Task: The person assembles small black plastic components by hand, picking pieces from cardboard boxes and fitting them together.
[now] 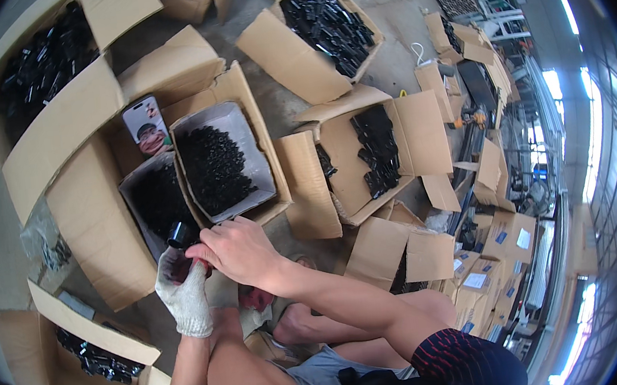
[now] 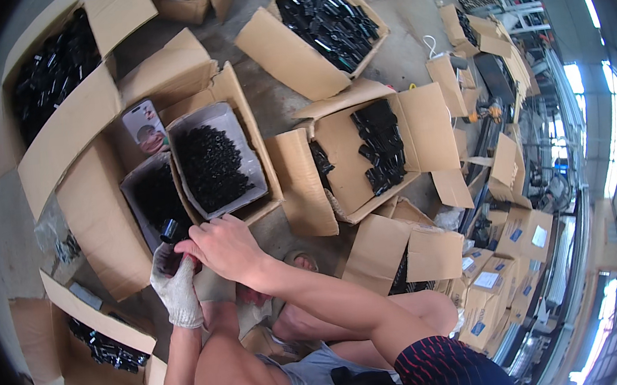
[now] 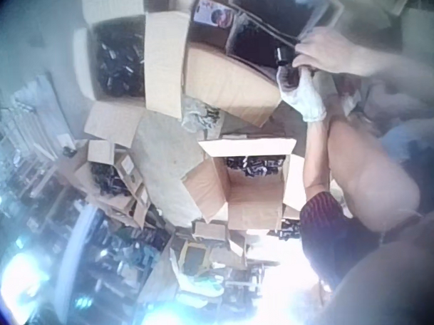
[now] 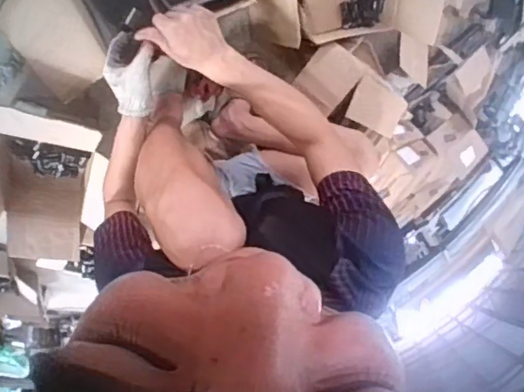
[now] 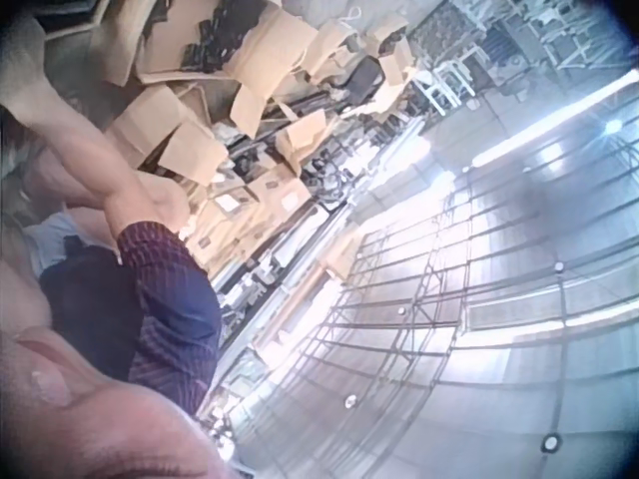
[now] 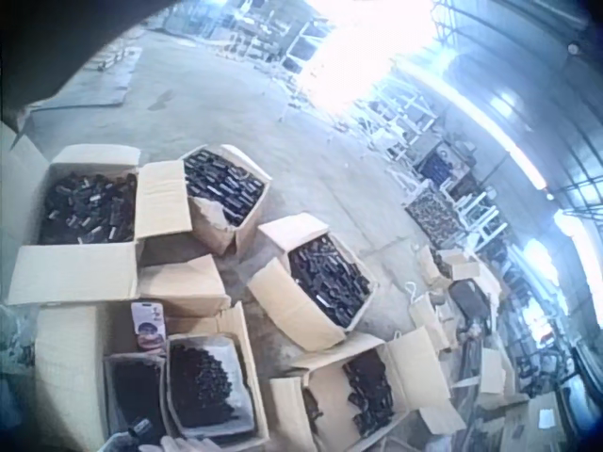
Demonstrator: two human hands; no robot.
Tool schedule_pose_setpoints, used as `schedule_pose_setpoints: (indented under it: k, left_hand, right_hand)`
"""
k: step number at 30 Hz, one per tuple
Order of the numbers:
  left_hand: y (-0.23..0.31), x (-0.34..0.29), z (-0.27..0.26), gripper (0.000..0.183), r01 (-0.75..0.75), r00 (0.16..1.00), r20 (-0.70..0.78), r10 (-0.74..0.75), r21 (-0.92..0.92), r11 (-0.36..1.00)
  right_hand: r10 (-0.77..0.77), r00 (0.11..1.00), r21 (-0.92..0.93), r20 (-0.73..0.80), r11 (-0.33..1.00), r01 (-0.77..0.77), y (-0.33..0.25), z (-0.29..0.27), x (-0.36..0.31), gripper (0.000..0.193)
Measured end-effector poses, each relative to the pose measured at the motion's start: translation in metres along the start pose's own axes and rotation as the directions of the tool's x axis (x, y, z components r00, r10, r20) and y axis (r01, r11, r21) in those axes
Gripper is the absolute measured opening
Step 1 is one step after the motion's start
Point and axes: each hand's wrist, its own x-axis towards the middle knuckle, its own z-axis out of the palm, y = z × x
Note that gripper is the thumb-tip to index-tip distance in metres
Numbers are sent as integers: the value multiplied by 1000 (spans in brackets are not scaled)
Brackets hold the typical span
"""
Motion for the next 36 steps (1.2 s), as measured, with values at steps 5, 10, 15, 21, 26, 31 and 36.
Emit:
schedule_pose_setpoints:
  k: [5, 10, 15, 21, 26, 31, 36]
  left_hand:
    - [48, -30, -32, 41, 71, 997, 15, -72, 57, 996]
    - [106, -83, -122, 46, -70, 991, -101, 91, 191, 979]
    - [109, -109, -222, 53, -106, 750, -626, 212, 202, 974]
    - [11, -100, -345, 28, 256, 668, -668, -329, -209, 944]
    - [-3, -74, -315, 36, 521, 536, -791, -295, 35, 853]
    - [-22, -49, -353, 36, 508, 577, -791, -202, 154, 848]
    - [17, -76, -252, 42, 178, 627, -772, 102, 270, 946]
  right_hand:
    - [272, 895, 145, -354, 961, -235, 38, -33, -24, 34]
    - [609, 457, 153, -648, 692, -705, 212, -75, -76, 35]
    - [781, 491, 269, -385, 604, -750, 259, -67, -74, 36]
    - [806, 539, 335, -246, 592, -733, 258, -74, -82, 33]
    - [657, 522, 160, -544, 692, -704, 303, -103, -133, 15]
    - [470, 757, -200, -453, 774, -600, 349, -136, -166, 18]
    - [361, 882, -320, -304, 833, -451, 301, -140, -92, 22]
